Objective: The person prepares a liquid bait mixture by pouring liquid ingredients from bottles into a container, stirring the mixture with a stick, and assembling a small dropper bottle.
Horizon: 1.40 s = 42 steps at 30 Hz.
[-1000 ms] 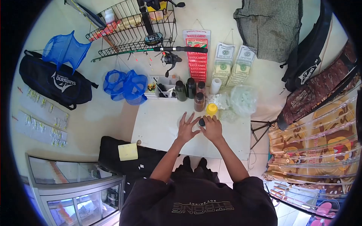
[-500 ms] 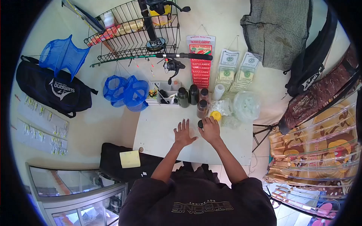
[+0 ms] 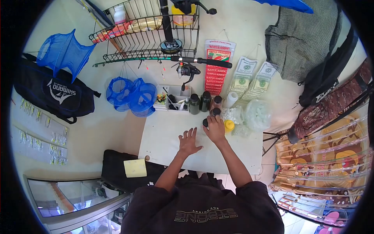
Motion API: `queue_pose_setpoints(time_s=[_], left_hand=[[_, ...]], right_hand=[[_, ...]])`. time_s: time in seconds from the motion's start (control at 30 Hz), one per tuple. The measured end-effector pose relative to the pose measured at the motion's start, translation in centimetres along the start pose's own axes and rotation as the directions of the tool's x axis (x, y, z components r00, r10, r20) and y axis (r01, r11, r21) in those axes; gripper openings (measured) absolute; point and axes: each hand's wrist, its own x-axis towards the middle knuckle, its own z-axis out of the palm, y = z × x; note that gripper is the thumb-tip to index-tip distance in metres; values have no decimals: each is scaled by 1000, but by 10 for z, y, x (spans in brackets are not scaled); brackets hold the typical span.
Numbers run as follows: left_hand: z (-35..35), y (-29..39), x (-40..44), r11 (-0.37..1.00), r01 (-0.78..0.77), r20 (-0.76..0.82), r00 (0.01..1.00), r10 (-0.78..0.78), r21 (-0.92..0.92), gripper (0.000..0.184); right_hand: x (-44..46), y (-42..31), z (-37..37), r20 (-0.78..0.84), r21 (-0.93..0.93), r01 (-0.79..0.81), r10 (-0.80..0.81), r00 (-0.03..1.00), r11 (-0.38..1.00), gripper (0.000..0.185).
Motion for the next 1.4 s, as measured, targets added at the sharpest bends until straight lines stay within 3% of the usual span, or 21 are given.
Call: queue_pose_setpoints(time_s=[0.4,0.8,0.87,0.93,1.0,1.07,1.1,1.17,1.4], left_hand=[[-1,-21,2,992,-124,12,992,124,25,117],[-2,-41,4,958,-256,-12,966,257,-132,117],[-6,-50,9,954,-236,-100,970,220,-184,112],[-13,-64,17,960,-226,-130,970,206,-166,107],[-21,-81,28,966,-213,-159,969,189,-149,103],[-28,-103,43,966,-222,-348,923,165,-130,90],[-34,-115,51,966,-225,-340,925,170,-128,90],[-47,-140,72,957,-243,-509,851,131,-161,77],[-88,-199,126,972,-190,-548,832,84,-140,67]], right_hand=[[16,-20,19,-135,24,-111,113,984,994,46],[28,-31,26,-148,60,-235,242,959,970,46],[28,-43,27,-127,41,-287,290,949,957,49],[29,-56,27,-238,20,-252,250,939,967,52],[32,-68,30,-245,16,-213,211,946,977,52],[39,-81,36,-253,17,-174,173,952,985,52],[46,-87,40,-241,57,-137,147,959,989,52],[62,-98,50,-202,120,-99,122,972,988,56],[116,-132,91,-74,207,-198,218,973,958,70]])
